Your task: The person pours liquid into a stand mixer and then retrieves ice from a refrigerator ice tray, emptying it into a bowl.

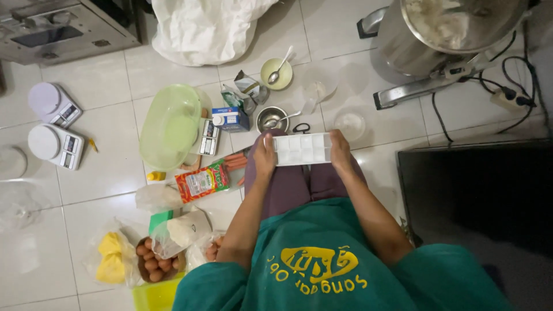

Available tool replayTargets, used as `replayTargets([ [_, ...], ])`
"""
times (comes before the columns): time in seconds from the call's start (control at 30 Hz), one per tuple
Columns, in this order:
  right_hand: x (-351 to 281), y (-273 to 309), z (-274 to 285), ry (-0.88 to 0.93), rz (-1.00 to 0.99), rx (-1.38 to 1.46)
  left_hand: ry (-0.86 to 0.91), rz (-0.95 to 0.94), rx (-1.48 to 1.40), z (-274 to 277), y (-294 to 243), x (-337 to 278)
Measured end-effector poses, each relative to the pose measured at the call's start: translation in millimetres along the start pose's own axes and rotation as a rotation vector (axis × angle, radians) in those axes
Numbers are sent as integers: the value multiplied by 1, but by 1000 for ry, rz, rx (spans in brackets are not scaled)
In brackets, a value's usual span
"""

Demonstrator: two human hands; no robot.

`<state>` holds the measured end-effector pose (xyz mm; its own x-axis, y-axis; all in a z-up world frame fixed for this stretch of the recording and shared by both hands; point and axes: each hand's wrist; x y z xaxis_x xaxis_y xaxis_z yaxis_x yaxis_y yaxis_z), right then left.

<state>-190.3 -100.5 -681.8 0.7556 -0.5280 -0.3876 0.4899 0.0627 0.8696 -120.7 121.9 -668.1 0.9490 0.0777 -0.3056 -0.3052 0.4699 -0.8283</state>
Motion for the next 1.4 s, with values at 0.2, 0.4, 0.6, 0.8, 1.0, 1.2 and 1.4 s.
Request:
replayTargets([
  [0.2, 7, -4, -5, -90, 161, -23, 85, 94, -71, -16, 39, 43],
  [0.4, 3, -17, -8, -132, 254, -84, 115, 78, -36, -26, 60, 60],
  [0.6, -2, -17, -5, -85, 174, -51, 66, 1, 140, -9, 13, 22],
  [0.8, 67, -100, -14, 124, -259, -303, -5, -86, 138, 0, -3, -9],
  [1.0, 110, -98, -4, 99, -193, 108, -65, -53, 105, -12, -6, 10],
  [1.2, 145, 19, 22, 193, -111, 63, -89, -138, 27, -24, -67, 73],
  [1.4, 158, 20, 48, 57, -2, 164, -184, -359, 154, -70, -100, 139],
])
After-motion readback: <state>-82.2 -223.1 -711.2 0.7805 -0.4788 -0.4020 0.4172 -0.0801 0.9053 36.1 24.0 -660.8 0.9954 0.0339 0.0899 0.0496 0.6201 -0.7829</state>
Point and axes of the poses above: each hand's wrist, its own x-axis towards the middle knuckle, its own z-axis out of the back of the hand, y = z × x, and after that the axes turned 3 degrees about -y, right-handed
